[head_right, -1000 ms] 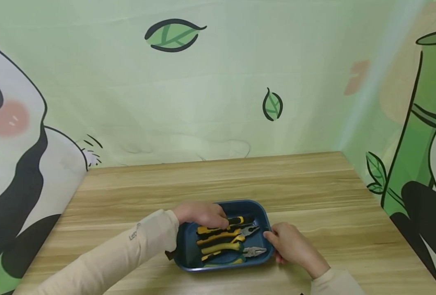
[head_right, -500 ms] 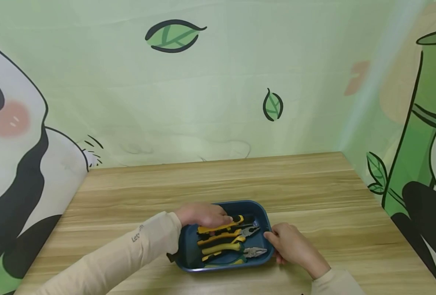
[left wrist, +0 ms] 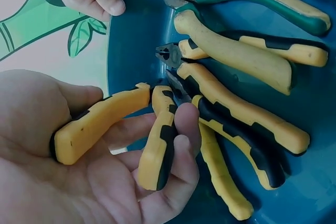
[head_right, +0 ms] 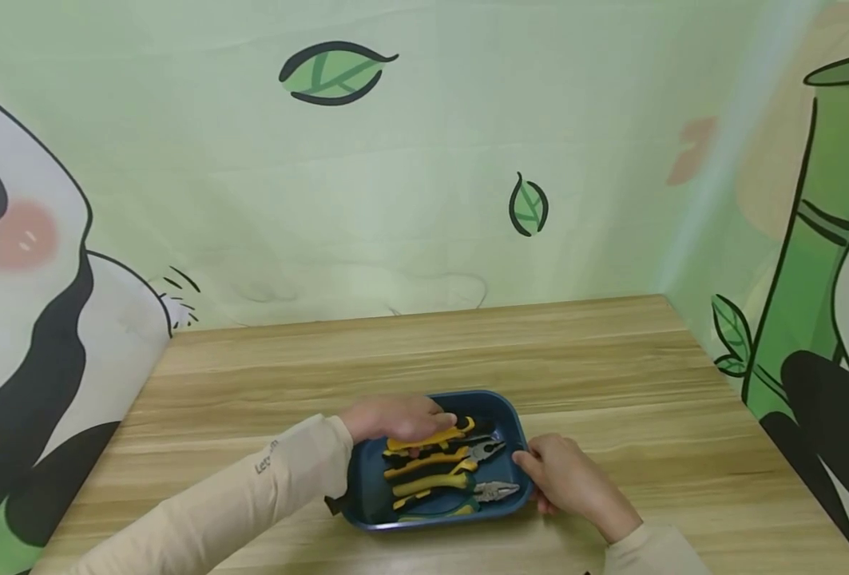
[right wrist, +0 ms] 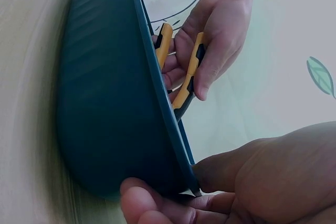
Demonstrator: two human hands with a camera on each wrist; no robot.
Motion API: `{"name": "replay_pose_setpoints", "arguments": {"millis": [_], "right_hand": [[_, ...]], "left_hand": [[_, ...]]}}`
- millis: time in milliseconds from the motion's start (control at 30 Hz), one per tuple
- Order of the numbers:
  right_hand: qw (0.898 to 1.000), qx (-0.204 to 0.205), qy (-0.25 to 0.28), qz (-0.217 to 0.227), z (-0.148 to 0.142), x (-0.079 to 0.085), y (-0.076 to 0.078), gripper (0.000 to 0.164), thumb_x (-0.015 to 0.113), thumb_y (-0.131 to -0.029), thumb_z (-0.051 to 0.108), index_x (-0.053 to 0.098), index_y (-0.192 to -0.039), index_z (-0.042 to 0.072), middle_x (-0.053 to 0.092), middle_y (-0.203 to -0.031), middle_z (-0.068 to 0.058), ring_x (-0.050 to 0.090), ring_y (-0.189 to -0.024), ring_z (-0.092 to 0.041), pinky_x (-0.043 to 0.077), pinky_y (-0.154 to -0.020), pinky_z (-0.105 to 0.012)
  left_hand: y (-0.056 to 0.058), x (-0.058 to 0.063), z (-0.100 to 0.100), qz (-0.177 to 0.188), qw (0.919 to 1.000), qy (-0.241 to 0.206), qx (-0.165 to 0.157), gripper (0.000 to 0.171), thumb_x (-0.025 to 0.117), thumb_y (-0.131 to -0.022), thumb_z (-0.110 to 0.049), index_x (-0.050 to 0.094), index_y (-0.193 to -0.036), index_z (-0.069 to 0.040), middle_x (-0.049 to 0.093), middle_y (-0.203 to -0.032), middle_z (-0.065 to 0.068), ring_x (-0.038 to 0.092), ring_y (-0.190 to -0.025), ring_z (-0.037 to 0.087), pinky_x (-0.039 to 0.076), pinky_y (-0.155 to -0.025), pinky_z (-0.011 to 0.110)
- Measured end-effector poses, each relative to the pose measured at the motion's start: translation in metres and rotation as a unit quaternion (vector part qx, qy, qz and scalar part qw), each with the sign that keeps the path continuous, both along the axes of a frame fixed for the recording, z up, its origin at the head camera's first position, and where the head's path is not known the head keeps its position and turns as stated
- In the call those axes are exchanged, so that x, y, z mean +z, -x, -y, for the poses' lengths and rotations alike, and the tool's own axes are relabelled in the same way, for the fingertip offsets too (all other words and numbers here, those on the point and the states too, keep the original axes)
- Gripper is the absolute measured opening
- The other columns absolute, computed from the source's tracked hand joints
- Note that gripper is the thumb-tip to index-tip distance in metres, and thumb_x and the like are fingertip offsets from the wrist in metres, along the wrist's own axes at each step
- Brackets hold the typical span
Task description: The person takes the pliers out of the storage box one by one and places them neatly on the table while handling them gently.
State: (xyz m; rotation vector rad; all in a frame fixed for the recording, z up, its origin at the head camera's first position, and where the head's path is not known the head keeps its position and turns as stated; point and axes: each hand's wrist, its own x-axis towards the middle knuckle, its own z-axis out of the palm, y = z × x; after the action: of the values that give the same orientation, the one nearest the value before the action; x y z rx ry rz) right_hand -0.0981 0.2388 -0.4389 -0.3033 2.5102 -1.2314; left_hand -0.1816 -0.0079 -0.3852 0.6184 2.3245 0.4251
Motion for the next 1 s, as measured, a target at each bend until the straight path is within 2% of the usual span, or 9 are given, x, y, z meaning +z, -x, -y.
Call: {"name": "replay_pose_setpoints", "arguments": {"millis": [100,233,367,433,667,900,1000], "right_hand": [[1.0,0.0,-0.003,0.003,0.001,0.0,0.0,0.028,0.055,-0.107,0.013,0.061,-0.083,0.003,0.058,-0.059,-0.002,0.059,-0.046,-0.015,0.051,-0.044,-0.031],[1.0,-0.001,-0.008,0.003,0.001,0.0,0.0,0.028,0.055,-0.107,0.014,0.061,-0.082,0.003,0.058,-0.059,-0.002,0.059,-0.046,-0.016,0.051,-0.044,-0.031],[1.0,-0.002,-0.007,-0.003,0.001,0.001,-0.001,0.028,0.056,-0.107,0.014,0.06,-0.082,0.003,0.058,-0.058,-0.002,0.059,-0.046,-0.016,0.051,-0.044,-0.032],[1.0,-0.003,-0.005,-0.005,0.001,0.001,-0.001,0.028,0.056,-0.107,0.014,0.06,-0.081,0.003,0.058,-0.058,-0.002,0.06,-0.046,-0.016,0.051,-0.044,-0.032],[1.0,-0.002,-0.004,-0.003,0.001,0.001,-0.001,0.028,0.056,-0.107,0.012,0.06,-0.081,0.003,0.058,-0.058,-0.002,0.059,-0.045,-0.016,0.051,-0.044,-0.032],[1.0,-0.002,-0.006,-0.003,0.001,0.001,-0.001,0.028,0.056,-0.107,0.013,0.059,-0.08,0.003,0.058,-0.057,-0.003,0.059,-0.045,-0.015,0.051,-0.044,-0.031],[1.0,-0.002,-0.009,-0.002,0.001,0.002,-0.001,0.029,0.055,-0.107,0.014,0.06,-0.081,0.003,0.058,-0.057,-0.003,0.059,-0.045,-0.015,0.05,-0.044,-0.031]], "left_hand": [[-0.001,0.0,0.001,0.022,0.9993,-0.022,0.02,0.045,0.042,-0.112,-0.038,0.067,-0.124,-0.002,0.061,-0.081,0.007,0.067,-0.075,0.02,0.051,-0.09,0.035],[-0.002,0.002,0.004,0.061,0.9938,-0.071,0.06,0.042,0.045,-0.112,-0.033,0.068,-0.105,0.001,0.051,-0.071,0.006,0.067,-0.068,0.025,0.056,-0.07,0.033],[-0.003,0.006,0.007,0.075,0.9898,-0.104,0.062,0.046,0.044,-0.112,-0.032,0.059,-0.08,-0.002,0.046,-0.063,0.002,0.06,-0.06,0.022,0.053,-0.062,0.029],[-0.004,0.007,0.008,0.081,0.9878,-0.117,0.062,0.046,0.044,-0.112,-0.031,0.055,-0.076,-0.004,0.045,-0.061,0.002,0.058,-0.058,0.02,0.052,-0.06,0.028],[-0.007,0.017,0.016,0.088,0.9834,-0.141,0.073,0.043,0.045,-0.112,-0.032,0.066,-0.091,0.0,0.055,-0.069,0.008,0.057,-0.058,0.018,0.052,-0.058,0.029],[-0.007,0.031,0.024,0.097,0.9804,-0.153,0.078,0.041,0.043,-0.113,-0.032,0.065,-0.115,0.003,0.053,-0.074,0.008,0.053,-0.058,0.019,0.049,-0.062,0.03],[-0.006,0.038,0.027,0.091,0.9796,-0.156,0.088,0.038,0.044,-0.112,-0.032,0.065,-0.114,0.0,0.054,-0.077,0.008,0.056,-0.061,0.019,0.05,-0.062,0.028]]}}
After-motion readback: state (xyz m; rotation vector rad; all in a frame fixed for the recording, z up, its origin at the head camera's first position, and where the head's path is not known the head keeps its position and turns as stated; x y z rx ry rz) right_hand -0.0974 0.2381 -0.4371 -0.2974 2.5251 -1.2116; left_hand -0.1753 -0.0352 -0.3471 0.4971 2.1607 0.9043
